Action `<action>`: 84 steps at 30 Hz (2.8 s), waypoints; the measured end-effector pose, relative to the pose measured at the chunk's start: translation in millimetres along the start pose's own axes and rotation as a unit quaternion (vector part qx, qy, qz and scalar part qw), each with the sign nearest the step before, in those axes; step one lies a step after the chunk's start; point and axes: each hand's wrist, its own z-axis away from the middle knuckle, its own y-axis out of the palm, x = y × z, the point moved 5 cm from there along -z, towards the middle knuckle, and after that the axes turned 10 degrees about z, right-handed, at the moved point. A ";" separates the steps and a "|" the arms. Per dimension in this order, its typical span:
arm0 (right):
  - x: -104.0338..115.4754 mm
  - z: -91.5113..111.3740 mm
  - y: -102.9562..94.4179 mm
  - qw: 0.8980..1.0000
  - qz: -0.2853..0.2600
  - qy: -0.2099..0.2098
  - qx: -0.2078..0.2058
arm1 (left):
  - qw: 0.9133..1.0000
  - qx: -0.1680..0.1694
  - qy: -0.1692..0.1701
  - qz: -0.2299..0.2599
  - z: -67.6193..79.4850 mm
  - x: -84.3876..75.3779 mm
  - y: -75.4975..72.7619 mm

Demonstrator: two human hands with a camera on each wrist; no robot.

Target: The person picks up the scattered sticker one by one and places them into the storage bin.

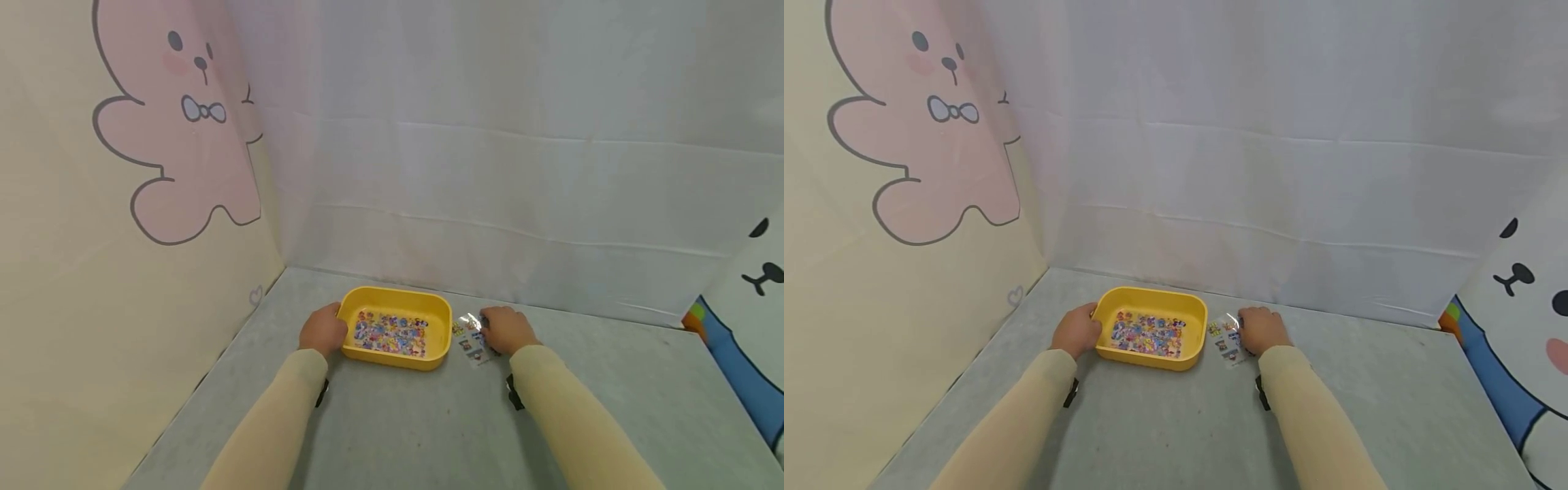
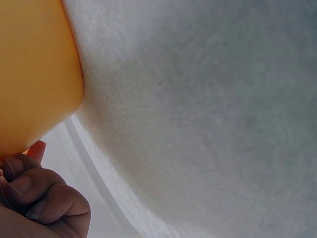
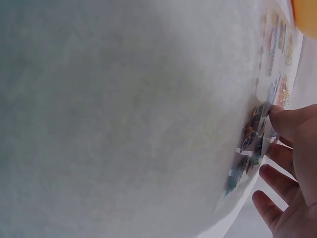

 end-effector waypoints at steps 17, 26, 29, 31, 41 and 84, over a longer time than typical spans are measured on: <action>-2.8 8.4 -10.8 0.999 -0.017 -0.010 -0.037 | 1.000 -0.009 0.017 -0.008 2.6 0.0 -1.3; -5.6 8.7 -11.1 0.998 -0.049 -0.012 -0.042 | 1.000 -0.009 0.015 -0.010 4.5 -1.3 -2.0; -7.2 10.3 -11.2 0.997 -0.069 -0.007 -0.037 | 1.000 -0.012 0.020 -0.010 4.4 -1.4 -1.7; -8.4 11.0 -10.6 0.996 -0.081 -0.005 -0.033 | 1.000 -0.011 0.019 -0.008 4.5 -1.6 -1.6; -13.6 6.9 0.2 0.992 -0.122 0.023 0.015 | 1.000 -0.008 0.007 -0.004 4.7 -1.9 -1.0; -34.8 12.0 -18.6 0.961 -0.270 0.017 0.050 | 1.000 -0.005 0.016 -0.016 2.9 0.9 0.7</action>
